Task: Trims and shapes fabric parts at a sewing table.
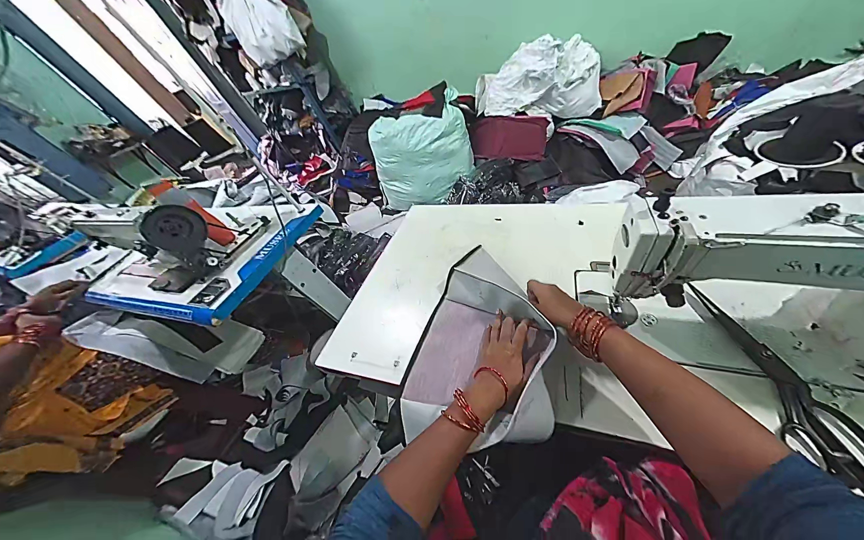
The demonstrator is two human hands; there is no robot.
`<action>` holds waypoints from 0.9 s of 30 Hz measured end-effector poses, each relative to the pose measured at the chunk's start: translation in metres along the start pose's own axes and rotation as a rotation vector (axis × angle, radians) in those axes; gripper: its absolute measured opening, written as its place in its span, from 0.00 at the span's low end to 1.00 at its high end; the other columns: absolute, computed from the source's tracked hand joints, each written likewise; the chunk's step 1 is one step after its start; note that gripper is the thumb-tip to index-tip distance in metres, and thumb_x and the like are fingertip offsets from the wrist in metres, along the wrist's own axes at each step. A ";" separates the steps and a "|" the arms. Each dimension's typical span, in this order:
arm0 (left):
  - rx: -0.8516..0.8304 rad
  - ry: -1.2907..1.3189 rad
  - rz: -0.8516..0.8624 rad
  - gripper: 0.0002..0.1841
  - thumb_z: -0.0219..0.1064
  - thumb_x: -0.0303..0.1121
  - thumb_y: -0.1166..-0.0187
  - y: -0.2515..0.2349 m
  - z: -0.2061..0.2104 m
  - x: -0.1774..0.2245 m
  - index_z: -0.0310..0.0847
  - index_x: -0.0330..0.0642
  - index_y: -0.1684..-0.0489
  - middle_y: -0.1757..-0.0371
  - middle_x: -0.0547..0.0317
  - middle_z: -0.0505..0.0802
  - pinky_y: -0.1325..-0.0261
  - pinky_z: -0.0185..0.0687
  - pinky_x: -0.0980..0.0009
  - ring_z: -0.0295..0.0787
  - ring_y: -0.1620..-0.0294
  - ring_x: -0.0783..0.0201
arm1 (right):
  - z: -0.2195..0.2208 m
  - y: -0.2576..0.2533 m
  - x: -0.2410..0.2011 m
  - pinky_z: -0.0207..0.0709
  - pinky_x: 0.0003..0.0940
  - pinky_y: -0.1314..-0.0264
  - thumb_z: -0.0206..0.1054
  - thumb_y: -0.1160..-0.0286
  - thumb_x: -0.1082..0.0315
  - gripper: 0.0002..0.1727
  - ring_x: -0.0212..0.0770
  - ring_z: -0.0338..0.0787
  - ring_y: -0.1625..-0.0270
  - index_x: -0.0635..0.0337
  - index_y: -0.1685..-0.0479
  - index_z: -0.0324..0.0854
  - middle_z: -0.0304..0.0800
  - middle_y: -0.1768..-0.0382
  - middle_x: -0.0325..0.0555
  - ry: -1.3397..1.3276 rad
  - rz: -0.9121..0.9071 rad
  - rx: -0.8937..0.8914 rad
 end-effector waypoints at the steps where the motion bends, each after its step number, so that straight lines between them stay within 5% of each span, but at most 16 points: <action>1: -0.018 -0.001 -0.004 0.33 0.60 0.46 0.14 0.000 -0.001 0.001 0.63 0.42 0.10 0.13 0.27 0.67 0.11 0.48 0.35 0.50 0.08 0.26 | -0.006 0.002 0.001 0.76 0.60 0.40 0.61 0.16 0.74 0.13 0.63 0.87 0.47 0.76 0.43 0.75 0.85 0.52 0.70 -0.090 -0.008 0.063; 5: -0.072 0.006 -0.031 0.33 0.57 0.49 0.12 -0.002 -0.001 0.000 0.59 0.54 0.07 0.12 0.27 0.64 0.12 0.45 0.32 0.50 0.09 0.26 | -0.003 0.001 0.032 0.81 0.43 0.50 0.69 0.16 0.61 0.28 0.45 0.87 0.58 0.63 0.23 0.66 0.88 0.53 0.59 -0.429 0.086 0.025; 7: -0.083 -0.002 -0.032 0.33 0.55 0.51 0.12 -0.002 0.000 0.000 0.58 0.58 0.06 0.11 0.27 0.64 0.11 0.44 0.33 0.50 0.08 0.27 | 0.007 0.002 0.050 0.77 0.31 0.64 0.68 0.17 0.59 0.18 0.33 0.81 0.69 0.64 0.41 0.80 0.85 0.66 0.46 -0.508 0.160 -0.046; 8: -0.090 -0.005 -0.029 0.32 0.54 0.50 0.12 -0.002 0.000 0.000 0.58 0.58 0.06 0.11 0.26 0.64 0.11 0.44 0.32 0.50 0.08 0.26 | 0.011 0.002 0.057 0.72 0.26 0.71 0.67 0.16 0.61 0.12 0.29 0.77 0.76 0.63 0.54 0.82 0.80 0.74 0.39 -0.525 0.174 -0.086; 10: -0.092 -0.008 -0.023 0.32 0.54 0.49 0.11 -0.002 0.001 0.000 0.57 0.60 0.06 0.11 0.26 0.64 0.12 0.43 0.32 0.50 0.08 0.27 | 0.015 0.003 0.063 0.68 0.23 0.74 0.65 0.16 0.66 0.08 0.26 0.73 0.79 0.60 0.62 0.79 0.75 0.80 0.35 -0.543 0.154 -0.150; 12: -0.116 -0.030 -0.031 0.32 0.53 0.49 0.11 -0.002 0.003 0.000 0.55 0.61 0.05 0.11 0.28 0.63 0.12 0.42 0.30 0.49 0.08 0.28 | 0.006 0.009 0.058 0.70 0.28 0.69 0.66 0.18 0.70 0.06 0.31 0.74 0.75 0.63 0.61 0.78 0.76 0.75 0.40 -0.445 0.104 -0.075; 15: -0.211 -0.105 -0.075 0.33 0.51 0.52 0.09 -0.003 0.007 -0.001 0.50 0.65 0.04 0.09 0.30 0.60 0.12 0.38 0.28 0.46 0.06 0.30 | -0.026 0.025 0.030 0.77 0.56 0.54 0.68 0.22 0.74 0.07 0.57 0.85 0.60 0.72 0.56 0.82 0.85 0.63 0.63 -0.097 0.023 0.107; 17: -0.242 -0.150 -0.081 0.32 0.51 0.55 0.10 -0.004 0.009 -0.001 0.54 0.68 0.05 0.09 0.32 0.61 0.14 0.40 0.26 0.46 0.06 0.29 | -0.046 0.044 -0.001 0.79 0.63 0.49 0.67 0.22 0.77 0.06 0.65 0.88 0.52 0.73 0.54 0.82 0.87 0.58 0.68 0.061 -0.004 0.196; 19: -0.203 -0.152 -0.066 0.27 0.56 0.44 0.11 -0.006 0.009 0.001 0.66 0.64 0.11 0.11 0.32 0.65 0.17 0.44 0.24 0.48 0.08 0.27 | -0.058 0.065 -0.037 0.81 0.62 0.49 0.63 0.23 0.80 0.07 0.66 0.89 0.50 0.73 0.53 0.83 0.85 0.53 0.67 0.187 -0.058 0.284; 23: -0.328 -0.206 -0.138 0.31 0.52 0.33 0.10 -0.007 0.011 0.005 0.55 0.62 0.05 0.06 0.35 0.55 0.16 0.40 0.23 0.40 0.06 0.27 | -0.053 0.097 -0.098 0.84 0.55 0.57 0.63 0.24 0.83 0.08 0.61 0.91 0.57 0.70 0.51 0.84 0.85 0.49 0.64 0.367 -0.192 0.309; 27: -0.327 -0.207 -0.140 0.35 0.61 0.33 0.14 -0.006 0.008 0.008 0.54 0.56 0.05 0.07 0.30 0.56 0.20 0.47 0.20 0.46 0.09 0.23 | -0.055 0.090 -0.071 0.82 0.58 0.59 0.69 0.25 0.71 0.08 0.58 0.90 0.57 0.66 0.54 0.86 0.88 0.56 0.58 0.183 -0.262 0.396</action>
Point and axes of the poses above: each hand's wrist, its own y-axis away from the middle knuckle, its own z-axis out of the palm, x = y × z, the point moved 9 cm from there along -y, towards the middle knuckle
